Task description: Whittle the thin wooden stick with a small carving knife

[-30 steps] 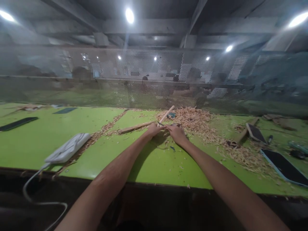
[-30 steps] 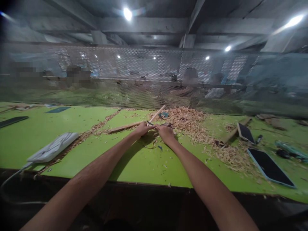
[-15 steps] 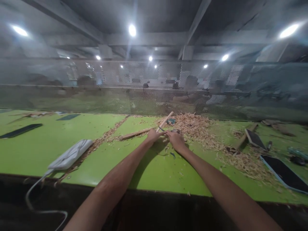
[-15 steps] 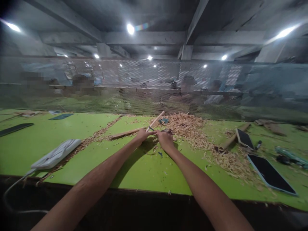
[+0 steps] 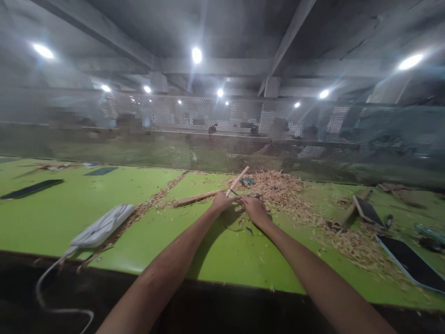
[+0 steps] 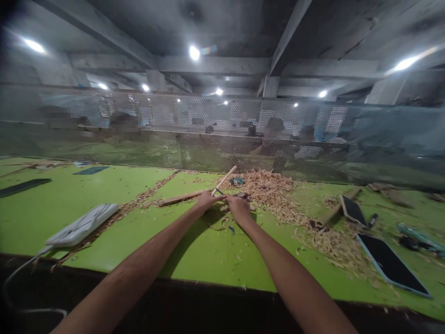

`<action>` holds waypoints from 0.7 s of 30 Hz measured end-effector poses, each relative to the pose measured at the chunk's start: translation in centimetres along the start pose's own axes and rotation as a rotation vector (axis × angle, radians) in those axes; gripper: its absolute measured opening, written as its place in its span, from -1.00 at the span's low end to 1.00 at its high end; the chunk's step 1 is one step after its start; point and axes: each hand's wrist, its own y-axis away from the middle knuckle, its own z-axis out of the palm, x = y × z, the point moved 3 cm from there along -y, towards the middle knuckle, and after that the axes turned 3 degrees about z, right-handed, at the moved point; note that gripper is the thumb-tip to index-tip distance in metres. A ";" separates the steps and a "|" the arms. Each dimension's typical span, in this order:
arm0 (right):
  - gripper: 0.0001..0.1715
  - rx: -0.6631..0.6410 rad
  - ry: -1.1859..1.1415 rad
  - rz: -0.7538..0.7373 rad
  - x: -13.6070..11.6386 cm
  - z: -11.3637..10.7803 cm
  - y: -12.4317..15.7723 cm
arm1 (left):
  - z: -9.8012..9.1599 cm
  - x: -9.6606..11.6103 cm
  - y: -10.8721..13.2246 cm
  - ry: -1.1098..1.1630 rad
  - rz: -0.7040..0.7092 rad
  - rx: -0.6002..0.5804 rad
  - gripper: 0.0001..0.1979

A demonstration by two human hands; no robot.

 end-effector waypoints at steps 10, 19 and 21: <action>-0.37 -0.053 0.015 0.029 0.2 -1.0 0.1 | 0.2 -0.3 -0.4 -0.136 0.085 0.012 -0.29; -0.37 -0.053 0.051 0.032 -0.4 -0.7 0.4 | 0.0 -0.2 -0.5 -0.197 0.061 0.052 -0.26; -0.38 -0.052 0.051 0.047 -0.6 -0.7 0.5 | 0.0 -0.1 -0.3 -0.182 0.030 0.055 -0.24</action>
